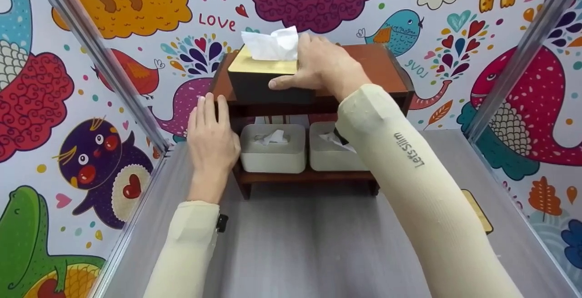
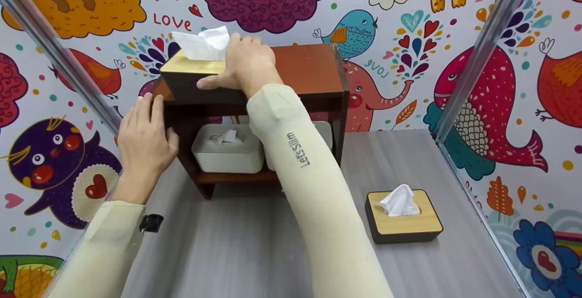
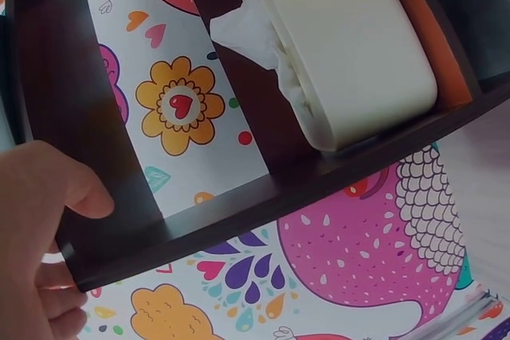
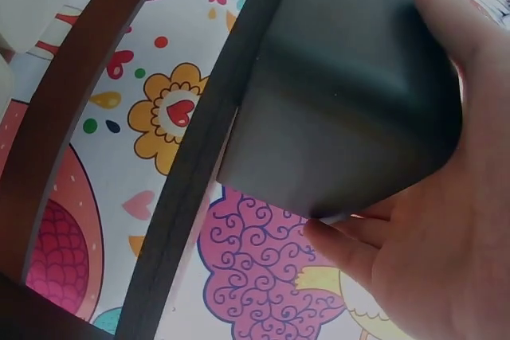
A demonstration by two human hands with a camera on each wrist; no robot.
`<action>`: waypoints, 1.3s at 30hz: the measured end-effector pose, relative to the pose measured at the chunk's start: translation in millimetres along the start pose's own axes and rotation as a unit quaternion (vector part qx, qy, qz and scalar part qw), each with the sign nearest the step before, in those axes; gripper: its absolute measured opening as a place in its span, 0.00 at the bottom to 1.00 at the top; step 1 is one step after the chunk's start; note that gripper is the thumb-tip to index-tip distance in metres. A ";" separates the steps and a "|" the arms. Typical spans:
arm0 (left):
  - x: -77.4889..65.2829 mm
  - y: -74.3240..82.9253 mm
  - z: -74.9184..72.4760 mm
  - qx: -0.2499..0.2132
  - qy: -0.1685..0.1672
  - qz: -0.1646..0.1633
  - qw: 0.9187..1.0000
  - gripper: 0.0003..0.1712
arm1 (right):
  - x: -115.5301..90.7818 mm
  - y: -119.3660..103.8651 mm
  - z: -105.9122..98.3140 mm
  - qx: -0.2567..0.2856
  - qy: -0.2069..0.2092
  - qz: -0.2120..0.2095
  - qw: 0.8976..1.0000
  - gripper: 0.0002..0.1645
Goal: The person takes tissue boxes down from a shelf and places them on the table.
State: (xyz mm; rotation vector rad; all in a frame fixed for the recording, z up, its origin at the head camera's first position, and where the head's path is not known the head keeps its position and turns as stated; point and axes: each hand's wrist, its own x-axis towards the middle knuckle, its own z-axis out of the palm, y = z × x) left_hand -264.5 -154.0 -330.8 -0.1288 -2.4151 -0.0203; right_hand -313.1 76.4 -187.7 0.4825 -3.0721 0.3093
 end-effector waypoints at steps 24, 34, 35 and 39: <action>-2.4 0.1 -2.0 0.009 -0.005 -0.003 1.000 0.36 | 9.7 4.0 9.4 0.040 -0.013 -0.034 0.999 0.63; 2.0 4.0 -2.0 0.014 -0.006 0.001 1.000 0.37 | 5.3 14.8 9.6 0.056 0.036 -0.068 0.995 0.55; 1.9 3.7 -1.8 0.014 -0.003 0.001 1.000 0.37 | 4.6 16.0 9.0 0.053 0.036 -0.068 0.996 0.56; 2.5 2.6 -1.7 0.012 0.006 0.002 1.000 0.36 | 1.8 22.9 4.5 0.043 0.032 -0.077 0.996 0.57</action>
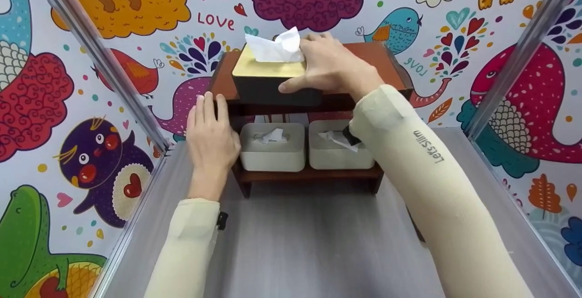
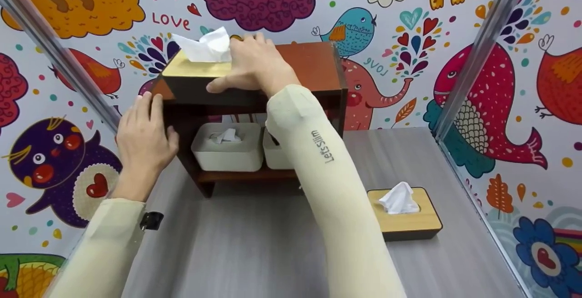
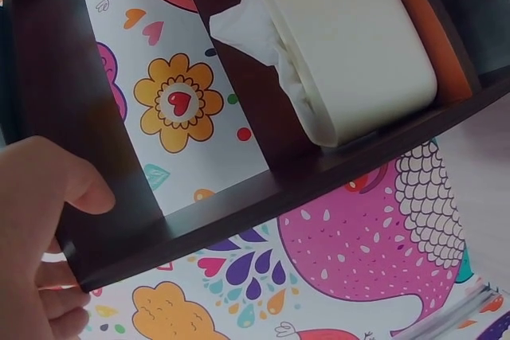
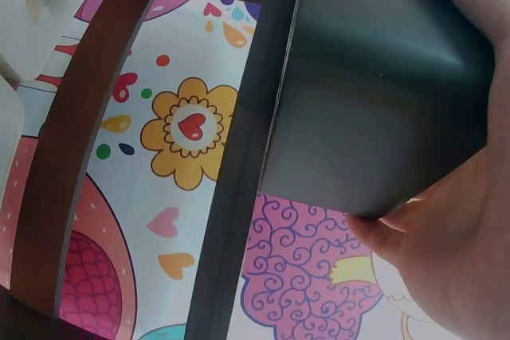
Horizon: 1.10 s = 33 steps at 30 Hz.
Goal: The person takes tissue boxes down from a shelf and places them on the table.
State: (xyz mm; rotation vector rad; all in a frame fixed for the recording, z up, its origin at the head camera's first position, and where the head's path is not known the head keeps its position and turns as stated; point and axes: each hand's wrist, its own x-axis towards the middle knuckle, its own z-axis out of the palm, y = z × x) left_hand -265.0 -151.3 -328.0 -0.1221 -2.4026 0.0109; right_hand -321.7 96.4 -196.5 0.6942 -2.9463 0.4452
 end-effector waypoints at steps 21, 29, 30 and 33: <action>-0.2 -0.4 0.1 -0.006 -0.013 -0.006 1.000 0.37 | -43.9 9.0 -13.8 -0.067 0.023 -0.081 0.994 0.64; -0.6 -0.9 0.8 -0.008 0.003 0.000 1.000 0.36 | -62.9 8.8 -11.1 -0.085 0.058 -0.144 0.984 0.61; -0.7 -1.1 0.7 -0.008 0.004 0.001 1.000 0.36 | -65.3 8.8 -10.0 -0.088 0.061 -0.151 0.983 0.61; -1.4 -1.7 0.0 -0.006 0.004 0.002 1.000 0.37 | -72.7 9.3 -5.8 -0.094 0.062 -0.171 0.979 0.63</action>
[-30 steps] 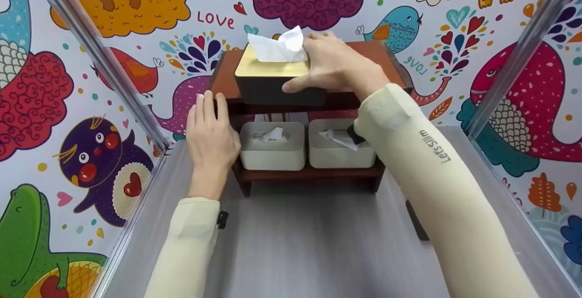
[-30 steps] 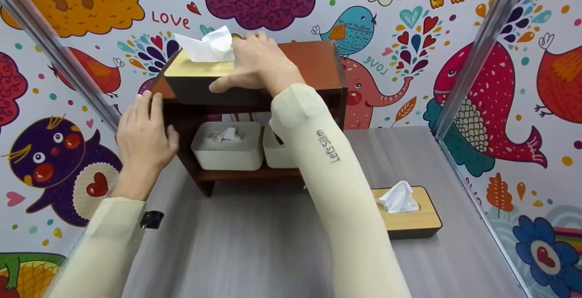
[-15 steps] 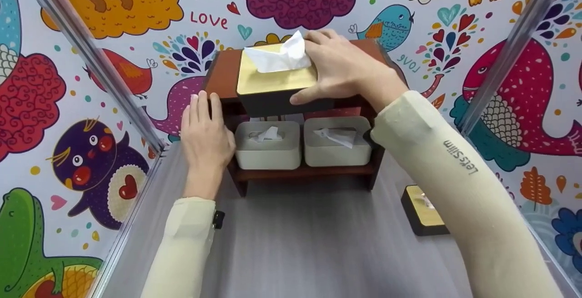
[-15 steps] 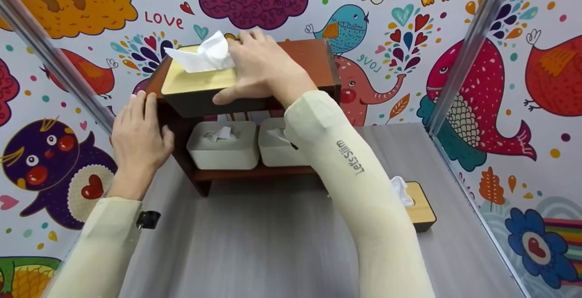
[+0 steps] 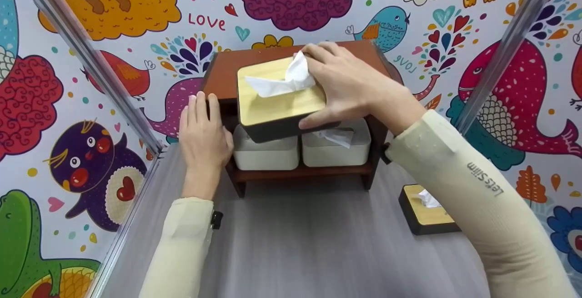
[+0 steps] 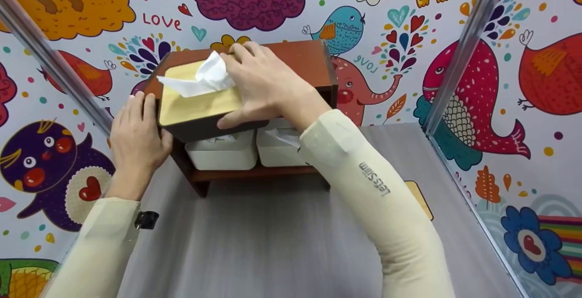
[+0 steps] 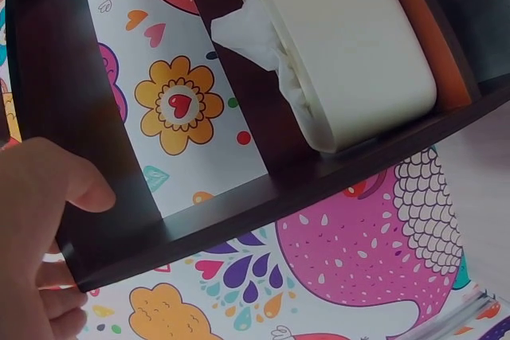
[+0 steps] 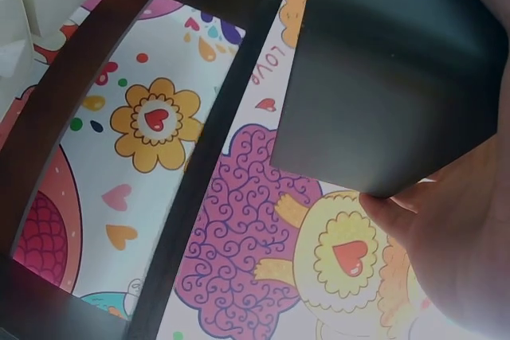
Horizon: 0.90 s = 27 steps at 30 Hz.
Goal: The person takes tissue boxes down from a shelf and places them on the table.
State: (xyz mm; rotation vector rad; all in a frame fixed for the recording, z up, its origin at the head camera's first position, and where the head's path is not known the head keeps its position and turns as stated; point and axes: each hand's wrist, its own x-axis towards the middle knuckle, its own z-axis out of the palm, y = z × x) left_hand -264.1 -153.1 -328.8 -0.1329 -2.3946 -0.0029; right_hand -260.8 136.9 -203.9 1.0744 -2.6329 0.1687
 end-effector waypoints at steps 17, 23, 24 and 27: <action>-0.7 -1.7 0.9 -0.007 -0.019 -0.007 1.000 0.40 | -40.8 2.3 33.5 0.017 -0.022 -0.028 0.999 0.71; -0.8 -1.9 -0.1 -0.004 -0.025 -0.007 1.000 0.41 | -51.2 4.8 49.5 0.020 -0.032 -0.033 0.999 0.70; -0.8 -1.6 -0.2 -0.003 -0.027 -0.007 1.000 0.42 | -52.7 4.9 51.9 0.019 -0.034 -0.033 0.999 0.70; -1.0 -0.9 0.3 -0.001 -0.028 -0.007 1.000 0.41 | -56.8 5.1 59.9 0.018 -0.034 -0.035 0.999 0.70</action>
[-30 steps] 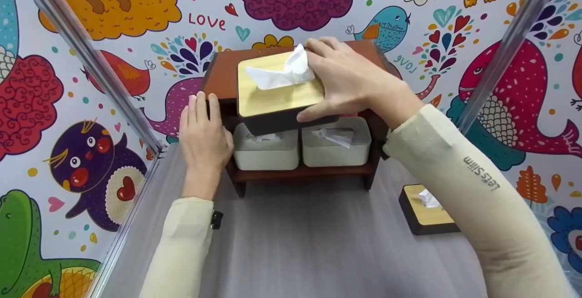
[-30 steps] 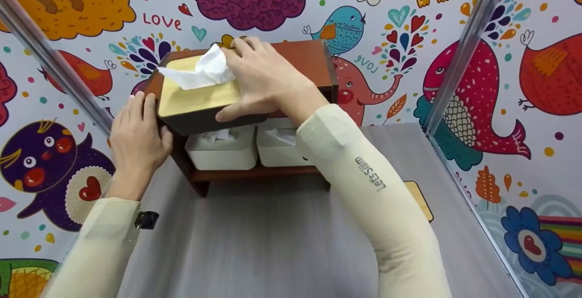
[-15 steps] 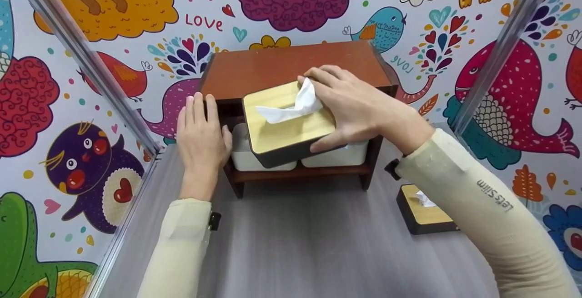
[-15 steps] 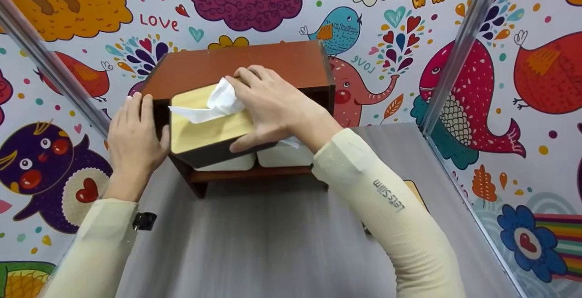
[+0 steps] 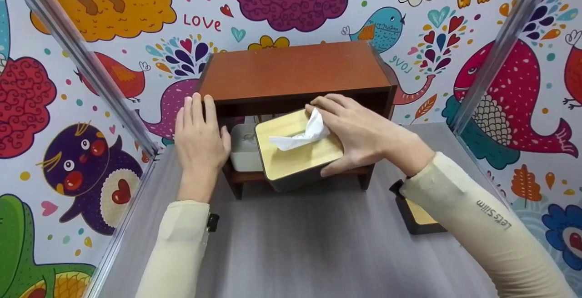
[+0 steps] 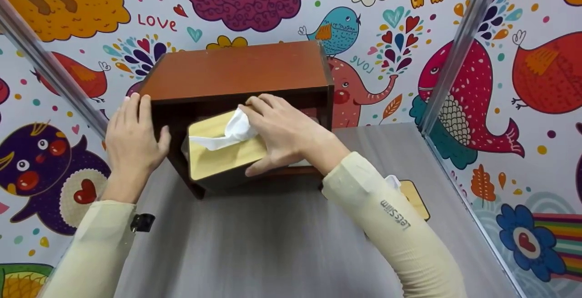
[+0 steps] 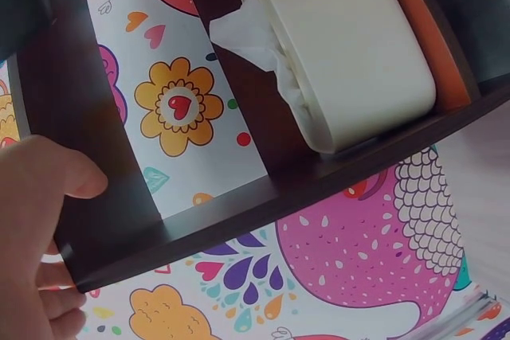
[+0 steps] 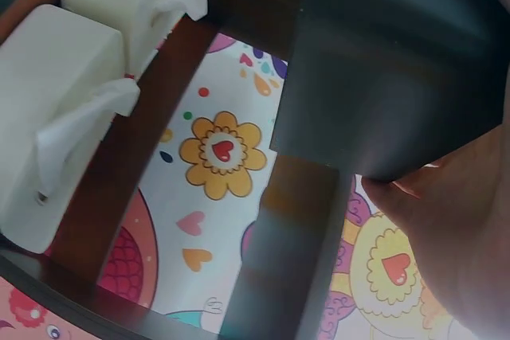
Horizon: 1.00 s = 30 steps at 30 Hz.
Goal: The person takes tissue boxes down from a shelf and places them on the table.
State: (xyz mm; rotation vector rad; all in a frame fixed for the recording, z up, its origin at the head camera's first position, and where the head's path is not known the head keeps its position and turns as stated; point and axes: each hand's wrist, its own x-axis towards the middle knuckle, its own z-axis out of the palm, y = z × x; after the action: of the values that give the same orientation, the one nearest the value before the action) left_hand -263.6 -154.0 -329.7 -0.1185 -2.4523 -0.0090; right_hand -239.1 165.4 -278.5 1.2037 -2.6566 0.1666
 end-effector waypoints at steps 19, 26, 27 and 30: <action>-0.8 0.6 0.8 -0.003 -0.005 0.002 1.000 0.42 | -32.6 4.4 61.4 0.012 -0.047 0.017 0.999 0.71; -0.4 0.2 0.8 -0.004 -0.003 0.001 1.000 0.42 | -48.6 11.5 82.4 0.020 -0.053 0.030 0.998 0.70; -0.3 0.1 0.9 -0.004 -0.002 0.002 1.000 0.42 | -51.2 12.9 85.3 0.022 -0.052 0.031 0.998 0.69; -0.1 0.1 1.2 -0.004 0.001 0.003 1.000 0.42 | -59.1 17.3 94.2 0.028 -0.047 0.030 0.998 0.69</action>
State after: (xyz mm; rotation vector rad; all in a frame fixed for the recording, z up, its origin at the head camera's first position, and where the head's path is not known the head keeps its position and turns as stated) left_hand -264.3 -153.9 -330.6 -0.1291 -2.4494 -0.0151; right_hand -228.7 201.7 -384.5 1.1755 -2.7892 0.2007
